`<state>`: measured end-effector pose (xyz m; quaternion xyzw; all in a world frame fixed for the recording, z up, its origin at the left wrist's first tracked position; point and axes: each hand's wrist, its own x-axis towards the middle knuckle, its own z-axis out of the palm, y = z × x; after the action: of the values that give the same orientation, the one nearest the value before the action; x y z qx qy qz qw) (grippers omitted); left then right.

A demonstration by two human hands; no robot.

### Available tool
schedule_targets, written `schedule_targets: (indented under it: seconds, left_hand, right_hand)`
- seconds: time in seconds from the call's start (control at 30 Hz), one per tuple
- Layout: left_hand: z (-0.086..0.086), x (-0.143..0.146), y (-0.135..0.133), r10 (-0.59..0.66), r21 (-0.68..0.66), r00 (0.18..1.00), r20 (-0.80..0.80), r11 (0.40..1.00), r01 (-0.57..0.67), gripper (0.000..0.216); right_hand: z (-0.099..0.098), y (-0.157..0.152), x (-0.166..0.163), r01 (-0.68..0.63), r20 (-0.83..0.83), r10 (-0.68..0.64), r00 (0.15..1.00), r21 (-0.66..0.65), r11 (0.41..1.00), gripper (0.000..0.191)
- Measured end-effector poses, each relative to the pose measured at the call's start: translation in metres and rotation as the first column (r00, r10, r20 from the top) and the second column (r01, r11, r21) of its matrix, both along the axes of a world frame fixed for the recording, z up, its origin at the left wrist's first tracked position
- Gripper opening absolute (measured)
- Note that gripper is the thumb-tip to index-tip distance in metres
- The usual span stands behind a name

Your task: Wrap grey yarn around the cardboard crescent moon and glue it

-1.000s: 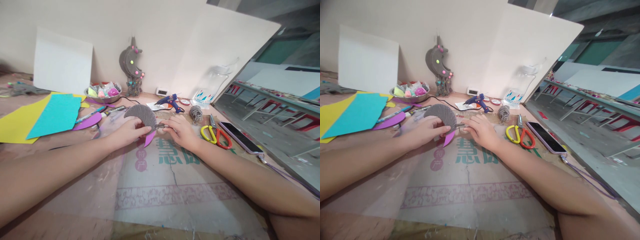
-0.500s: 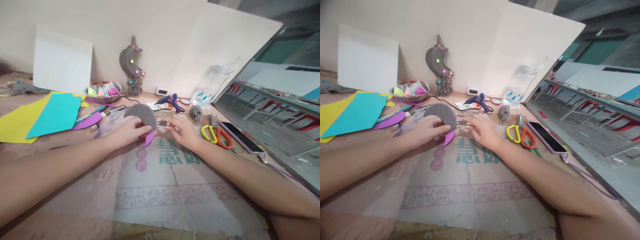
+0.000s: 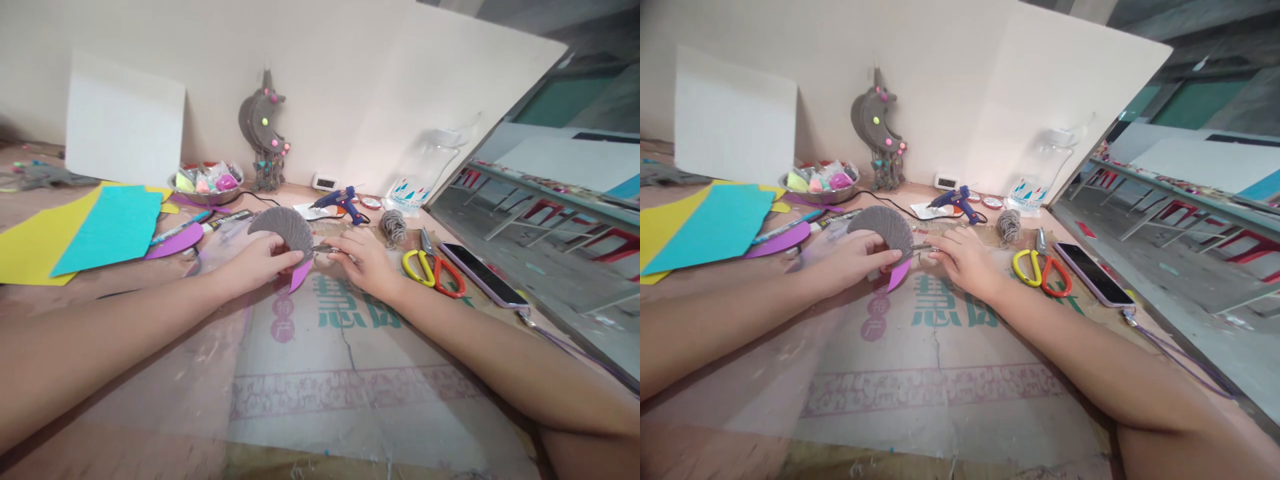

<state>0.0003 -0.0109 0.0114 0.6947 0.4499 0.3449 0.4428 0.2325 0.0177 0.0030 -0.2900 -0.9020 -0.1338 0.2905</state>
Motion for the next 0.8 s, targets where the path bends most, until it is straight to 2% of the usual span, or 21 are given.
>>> schedule_targets:
  seconds: [0.17,0.37,0.63,0.8]
  left_hand:
    - [0.0033,-0.0001,-0.0007,0.032,0.065,0.997,-0.073,0.998,-0.027,0.028]
    - [0.0020,-0.0002,0.0003,0.048,0.106,0.995,-0.086,0.994,-0.038,0.031]
    - [0.0033,-0.0003,0.0010,0.056,0.105,0.992,-0.110,0.993,-0.044,0.030]
    - [0.0015,0.0005,-0.0010,0.008,0.018,1.000,-0.030,1.000,-0.007,0.028]
  right_hand:
    - [0.0002,-0.0001,-0.0006,-0.010,0.000,0.010,1.000,0.005,1.000,0.023]
    - [-0.0005,0.0004,-0.0001,-0.025,-0.053,0.026,0.998,0.019,1.000,0.022]
    - [-0.0003,0.0004,0.0000,-0.007,-0.027,0.007,1.000,0.012,1.000,0.023]
    - [-0.0005,0.0007,0.0001,-0.004,0.001,0.004,1.000,0.013,1.000,0.024]
